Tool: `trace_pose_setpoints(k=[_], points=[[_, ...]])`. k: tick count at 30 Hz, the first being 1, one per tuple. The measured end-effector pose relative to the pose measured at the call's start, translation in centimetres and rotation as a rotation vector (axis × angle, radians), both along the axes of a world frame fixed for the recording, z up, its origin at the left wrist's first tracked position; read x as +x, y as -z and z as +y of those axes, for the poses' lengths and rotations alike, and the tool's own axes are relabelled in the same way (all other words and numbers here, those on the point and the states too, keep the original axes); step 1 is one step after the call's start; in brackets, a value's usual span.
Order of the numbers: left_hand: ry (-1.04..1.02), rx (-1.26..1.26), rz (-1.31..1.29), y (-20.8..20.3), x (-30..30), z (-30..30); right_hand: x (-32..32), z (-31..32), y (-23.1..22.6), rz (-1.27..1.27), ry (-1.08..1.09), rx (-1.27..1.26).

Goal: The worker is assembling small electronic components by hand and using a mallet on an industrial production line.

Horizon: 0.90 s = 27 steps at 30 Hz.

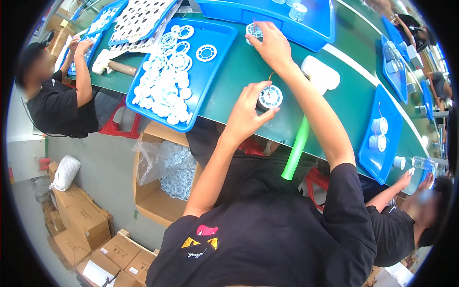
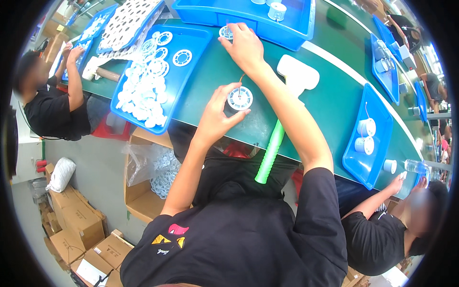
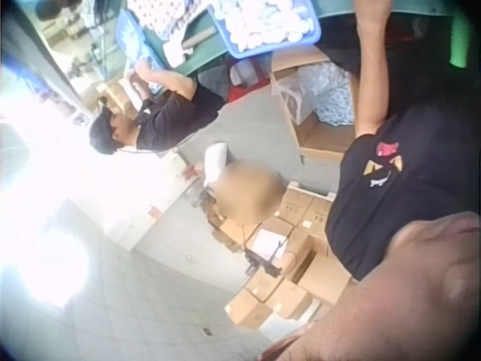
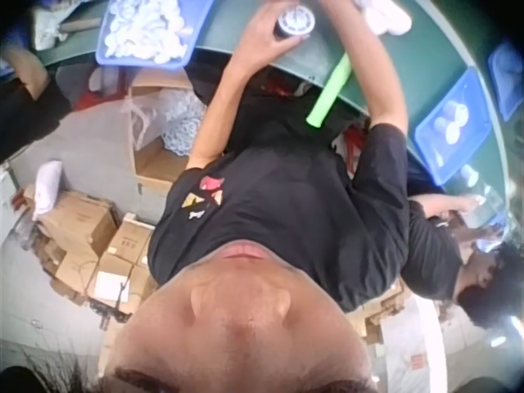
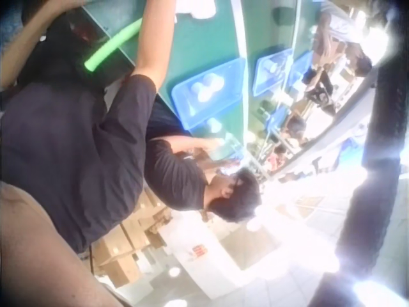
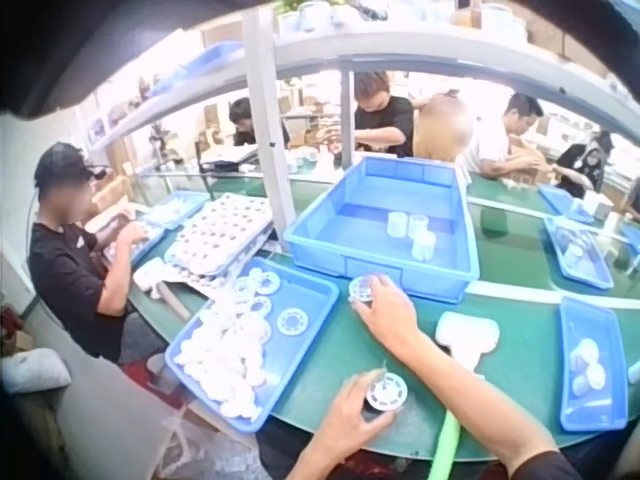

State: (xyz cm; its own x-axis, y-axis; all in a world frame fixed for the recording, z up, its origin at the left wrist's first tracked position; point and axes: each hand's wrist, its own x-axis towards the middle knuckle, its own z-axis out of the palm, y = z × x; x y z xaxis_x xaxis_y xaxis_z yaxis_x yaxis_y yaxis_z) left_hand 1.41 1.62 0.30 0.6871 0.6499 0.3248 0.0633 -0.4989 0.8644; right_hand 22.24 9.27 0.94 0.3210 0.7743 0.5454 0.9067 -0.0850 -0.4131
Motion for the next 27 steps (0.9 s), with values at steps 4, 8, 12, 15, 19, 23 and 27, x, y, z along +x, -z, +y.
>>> trace_pose_setpoints(k=[4,8,12,15,19,23,27], points=[[0.001,-0.007,-0.015,0.2,0.0,0.0,0.1,-0.2,0.4,0.038,-0.087,0.090],[0.002,0.005,-0.010,0.4,-0.1,0.1,-0.7,-0.7,0.2,0.048,-0.068,0.084],[0.007,0.023,-0.014,0.5,0.0,0.1,-0.8,-0.4,0.9,0.008,-0.052,0.177],[0.004,0.031,-0.012,0.4,0.0,0.0,-0.4,-0.1,1.0,-0.076,-0.084,0.244],[-0.001,0.034,-0.015,0.5,0.0,0.0,-0.4,-0.3,1.0,-0.055,-0.110,0.195],[0.000,0.039,-0.021,0.4,0.0,0.0,0.6,-0.5,1.1,-0.095,-0.212,0.207],[-0.002,0.035,-0.017,0.3,-0.1,0.0,0.8,-1.1,1.0,-0.072,-0.284,0.176]])
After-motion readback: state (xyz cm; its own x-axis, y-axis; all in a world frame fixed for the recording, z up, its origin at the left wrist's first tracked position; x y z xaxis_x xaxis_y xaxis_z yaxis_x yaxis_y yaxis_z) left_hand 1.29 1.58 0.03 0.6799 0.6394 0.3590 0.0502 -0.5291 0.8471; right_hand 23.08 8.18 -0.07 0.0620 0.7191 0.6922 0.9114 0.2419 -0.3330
